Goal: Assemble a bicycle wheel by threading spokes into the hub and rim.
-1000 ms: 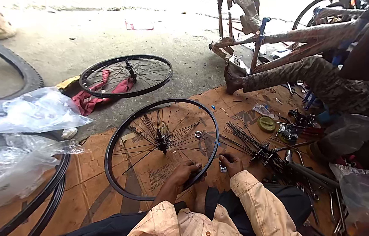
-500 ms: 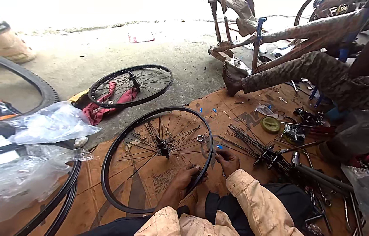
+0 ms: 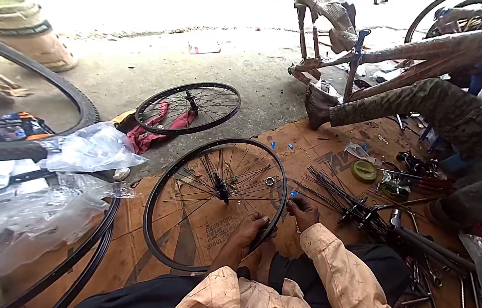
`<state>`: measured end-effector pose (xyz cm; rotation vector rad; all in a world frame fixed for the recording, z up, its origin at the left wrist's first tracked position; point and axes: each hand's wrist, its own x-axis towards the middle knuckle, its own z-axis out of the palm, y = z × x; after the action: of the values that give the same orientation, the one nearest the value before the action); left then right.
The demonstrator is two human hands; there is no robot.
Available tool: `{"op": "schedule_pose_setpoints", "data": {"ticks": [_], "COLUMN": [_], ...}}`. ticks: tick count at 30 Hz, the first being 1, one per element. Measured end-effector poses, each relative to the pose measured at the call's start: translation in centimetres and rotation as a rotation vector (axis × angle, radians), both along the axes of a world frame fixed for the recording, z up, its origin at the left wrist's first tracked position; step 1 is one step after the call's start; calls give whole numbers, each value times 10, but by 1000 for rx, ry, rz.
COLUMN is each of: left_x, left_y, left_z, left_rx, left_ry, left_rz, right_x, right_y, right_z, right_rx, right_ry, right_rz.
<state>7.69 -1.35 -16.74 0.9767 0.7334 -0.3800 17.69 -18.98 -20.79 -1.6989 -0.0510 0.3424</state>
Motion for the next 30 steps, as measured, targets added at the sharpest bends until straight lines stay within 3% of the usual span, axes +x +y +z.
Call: {"op": "schedule_pose_setpoints", "data": {"ticks": [6, 11, 30], "left_x": [-1, -2, 0], "left_y": [0, 0, 2], "left_z": [0, 1, 2], "left_rx": [-3, -9, -8], "left_ry": [-3, -16, -18], "left_rz": [-4, 2, -6], "right_x": [9, 13, 18], "right_y": [0, -14, -13], "right_z": [-7, -13, -8], "right_rx": [-241, -193, -239], "right_ry": [-57, -108, -163], "right_rz": [97, 231, 303]}}
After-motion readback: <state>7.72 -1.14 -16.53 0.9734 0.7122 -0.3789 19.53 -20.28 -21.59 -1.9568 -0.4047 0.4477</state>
